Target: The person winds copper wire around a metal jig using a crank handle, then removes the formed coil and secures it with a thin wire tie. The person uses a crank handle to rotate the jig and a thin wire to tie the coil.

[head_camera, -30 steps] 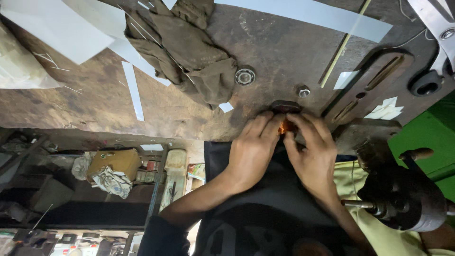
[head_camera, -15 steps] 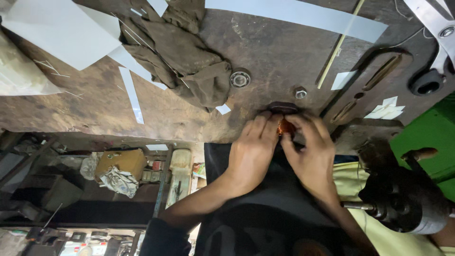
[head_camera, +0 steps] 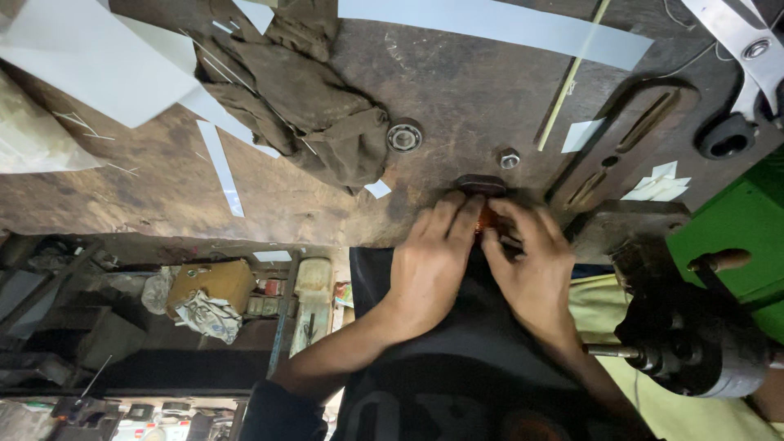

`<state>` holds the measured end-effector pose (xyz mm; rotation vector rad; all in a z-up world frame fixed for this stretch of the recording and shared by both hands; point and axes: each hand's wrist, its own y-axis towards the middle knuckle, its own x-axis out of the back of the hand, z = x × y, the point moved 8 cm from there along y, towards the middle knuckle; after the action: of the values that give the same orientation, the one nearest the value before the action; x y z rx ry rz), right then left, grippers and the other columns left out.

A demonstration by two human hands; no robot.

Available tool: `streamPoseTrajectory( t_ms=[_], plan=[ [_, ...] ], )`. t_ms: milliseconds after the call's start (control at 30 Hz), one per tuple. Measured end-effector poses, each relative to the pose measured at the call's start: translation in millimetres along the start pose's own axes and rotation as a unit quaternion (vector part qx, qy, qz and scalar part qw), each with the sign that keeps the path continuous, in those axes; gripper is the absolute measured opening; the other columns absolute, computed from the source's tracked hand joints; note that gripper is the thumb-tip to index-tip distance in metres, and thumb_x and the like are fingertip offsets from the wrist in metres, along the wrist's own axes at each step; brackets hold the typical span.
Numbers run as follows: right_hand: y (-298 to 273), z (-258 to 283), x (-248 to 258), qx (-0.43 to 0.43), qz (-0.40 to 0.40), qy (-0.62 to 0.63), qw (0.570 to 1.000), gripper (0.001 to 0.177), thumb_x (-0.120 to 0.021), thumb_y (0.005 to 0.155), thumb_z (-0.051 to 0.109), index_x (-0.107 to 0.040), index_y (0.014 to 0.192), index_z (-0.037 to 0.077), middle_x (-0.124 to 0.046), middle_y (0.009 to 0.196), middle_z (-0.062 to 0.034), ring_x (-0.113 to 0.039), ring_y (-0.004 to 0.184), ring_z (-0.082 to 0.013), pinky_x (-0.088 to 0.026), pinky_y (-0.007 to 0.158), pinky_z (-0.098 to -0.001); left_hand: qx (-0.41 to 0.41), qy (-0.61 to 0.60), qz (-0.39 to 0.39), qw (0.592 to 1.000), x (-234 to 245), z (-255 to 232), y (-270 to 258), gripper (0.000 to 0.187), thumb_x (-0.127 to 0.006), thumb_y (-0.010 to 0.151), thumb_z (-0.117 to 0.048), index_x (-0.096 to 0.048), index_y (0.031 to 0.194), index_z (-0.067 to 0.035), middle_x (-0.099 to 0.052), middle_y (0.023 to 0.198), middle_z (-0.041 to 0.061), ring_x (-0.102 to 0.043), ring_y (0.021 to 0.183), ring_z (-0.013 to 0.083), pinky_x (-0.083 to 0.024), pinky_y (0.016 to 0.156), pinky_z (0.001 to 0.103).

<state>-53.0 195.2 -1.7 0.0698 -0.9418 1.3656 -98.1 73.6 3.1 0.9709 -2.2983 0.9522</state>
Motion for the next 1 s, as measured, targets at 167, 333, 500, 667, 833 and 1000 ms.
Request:
streamPoseTrajectory(
  t_ms=[167, 333, 500, 667, 833, 1000],
  plan=[
    [3, -10, 0, -0.024, -0.014, 0.071, 0.997, 0.03, -0.078, 0.089, 0.001, -0.066, 0.116, 0.004, -0.07, 0.109, -0.012, -0.076, 0.095, -0.0243, -0.06, 0.082, -0.0336, 0.032, -0.001, 0.001, 1.0, -1, 1, 5, 0.039, -0.069, 0.094, -0.008, -0.063, 0.133, -0.007, -0.061, 0.121, 0.01, -0.065, 0.102, 0.0299, -0.056, 0.084, 0.039],
    [5, -5, 3, -0.003, -0.022, 0.036, 0.999, 0.036, -0.077, 0.085, 0.0, -0.066, 0.119, 0.002, -0.068, 0.113, -0.0157, -0.071, 0.098, -0.0306, -0.058, 0.082, -0.0365, -0.026, 0.027, -0.017, 0.999, 10, -11, 8, 0.052, -0.065, 0.09, -0.004, -0.058, 0.142, -0.005, -0.059, 0.135, 0.012, -0.065, 0.107, 0.0299, -0.057, 0.088, 0.036],
    [2, -6, 1, 0.002, 0.0, 0.046, 0.999, 0.037, -0.075, 0.085, -0.002, -0.065, 0.121, 0.002, -0.067, 0.119, -0.0161, -0.069, 0.105, -0.0333, -0.057, 0.088, -0.0369, -0.021, 0.098, 0.026, 0.995, -2, -10, 2, 0.06, -0.065, 0.087, -0.004, -0.057, 0.147, -0.003, -0.061, 0.135, 0.01, -0.064, 0.099, 0.025, -0.058, 0.08, 0.033],
    [10, -7, 4, -0.012, 0.01, 0.072, 0.997, 0.034, -0.075, 0.085, -0.001, -0.064, 0.118, 0.003, -0.068, 0.113, -0.0132, -0.072, 0.1, -0.0284, -0.059, 0.086, -0.0352, -0.023, 0.104, 0.017, 0.994, 0, -14, 6, 0.053, -0.065, 0.088, -0.005, -0.059, 0.141, -0.006, -0.061, 0.132, 0.009, -0.067, 0.098, 0.0243, -0.058, 0.08, 0.033],
    [9, 5, 8, 0.028, -0.01, 0.031, 0.999, 0.039, -0.074, 0.086, -0.002, -0.064, 0.123, 0.001, -0.066, 0.12, -0.0173, -0.07, 0.105, -0.0326, -0.058, 0.089, -0.0372, 0.007, 0.094, 0.014, 0.995, -4, -7, 5, 0.047, -0.066, 0.089, -0.007, -0.062, 0.136, -0.008, -0.063, 0.127, 0.007, -0.07, 0.096, 0.0256, -0.058, 0.078, 0.034],
    [8, -3, 3, -0.04, 0.033, 0.062, 0.997, 0.034, -0.075, 0.086, 0.0, -0.065, 0.119, 0.001, -0.067, 0.116, -0.0157, -0.072, 0.1, -0.0284, -0.059, 0.084, -0.0355, 0.002, 0.062, -0.002, 0.998, -3, -5, 4, 0.044, -0.068, 0.092, -0.008, -0.06, 0.136, -0.007, -0.062, 0.128, 0.01, -0.068, 0.1, 0.0265, -0.058, 0.081, 0.035]
  ],
)
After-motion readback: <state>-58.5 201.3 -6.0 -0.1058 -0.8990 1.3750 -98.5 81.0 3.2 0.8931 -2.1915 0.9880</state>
